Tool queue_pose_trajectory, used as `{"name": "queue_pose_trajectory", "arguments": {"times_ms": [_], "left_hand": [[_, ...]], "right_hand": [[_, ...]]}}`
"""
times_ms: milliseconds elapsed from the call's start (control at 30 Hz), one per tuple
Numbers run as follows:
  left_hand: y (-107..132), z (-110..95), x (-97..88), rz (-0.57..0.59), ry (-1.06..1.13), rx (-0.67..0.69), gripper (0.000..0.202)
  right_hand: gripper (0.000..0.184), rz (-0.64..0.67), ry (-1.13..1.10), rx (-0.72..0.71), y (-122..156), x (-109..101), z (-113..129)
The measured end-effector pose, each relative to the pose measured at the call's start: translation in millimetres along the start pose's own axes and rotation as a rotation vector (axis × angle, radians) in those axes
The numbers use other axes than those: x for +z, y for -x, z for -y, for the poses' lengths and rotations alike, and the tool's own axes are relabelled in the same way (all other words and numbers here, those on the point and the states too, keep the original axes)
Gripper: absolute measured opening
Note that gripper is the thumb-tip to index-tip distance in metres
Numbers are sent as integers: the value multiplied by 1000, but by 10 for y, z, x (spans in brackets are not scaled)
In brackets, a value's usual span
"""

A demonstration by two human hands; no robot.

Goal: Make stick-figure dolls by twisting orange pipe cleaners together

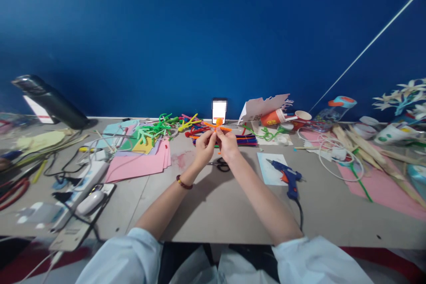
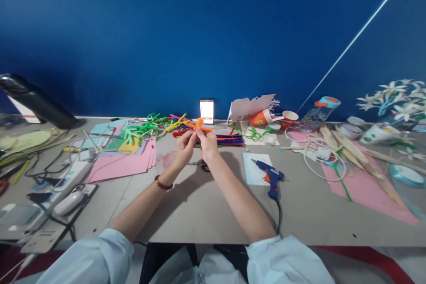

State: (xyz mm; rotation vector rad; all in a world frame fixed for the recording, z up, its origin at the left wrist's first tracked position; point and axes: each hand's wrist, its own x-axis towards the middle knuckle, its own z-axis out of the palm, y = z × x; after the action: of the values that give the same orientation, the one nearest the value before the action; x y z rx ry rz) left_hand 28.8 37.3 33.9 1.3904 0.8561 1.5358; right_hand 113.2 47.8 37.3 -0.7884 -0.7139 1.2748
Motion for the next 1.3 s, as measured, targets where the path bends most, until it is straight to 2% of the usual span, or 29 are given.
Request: {"name": "queue_pose_trajectory", "arguments": {"times_ms": [100,233,300,367,467,633,700,767,867,933,1100,1200,1300], "left_hand": [[-39,24,35,110,261,-227,34],[-82,-49,32,233,563,-532,33],[-94,-101,14,275,668,-649,33],[-97,-133,2,305,734,-707,32],[-89,-120,0,324,709,-648,30],[-71,-35,-14,202,310,-304,34],[-77,-19,-31,163,199,-220,34],[-99,-7,-50,157,214,-260,34],[-153,20,-79,222,359,-456,39],[-184,39,-97,227,413,-504,39],[-204,27,-114,93,360,-396,32],[-201,17,-104,113,325,-385,31],[-189,50,-75,180,324,-367,33]], "right_hand": [[39,25,33,33,-5,-17,17],[42,49,55,78,16,-16,67],[44,54,61,89,32,-8,102],[46,61,65,102,41,-6,132],[44,73,76,107,28,-19,151],[33,38,21,0,-29,-49,125],[33,43,12,-11,-42,-61,114],[34,85,41,31,-51,-82,109],[37,139,114,99,-74,-127,115],[36,137,135,94,-97,-153,121],[35,150,142,106,-112,-161,137],[33,181,144,106,-86,-150,149],[31,152,149,73,-74,-145,138]]}}
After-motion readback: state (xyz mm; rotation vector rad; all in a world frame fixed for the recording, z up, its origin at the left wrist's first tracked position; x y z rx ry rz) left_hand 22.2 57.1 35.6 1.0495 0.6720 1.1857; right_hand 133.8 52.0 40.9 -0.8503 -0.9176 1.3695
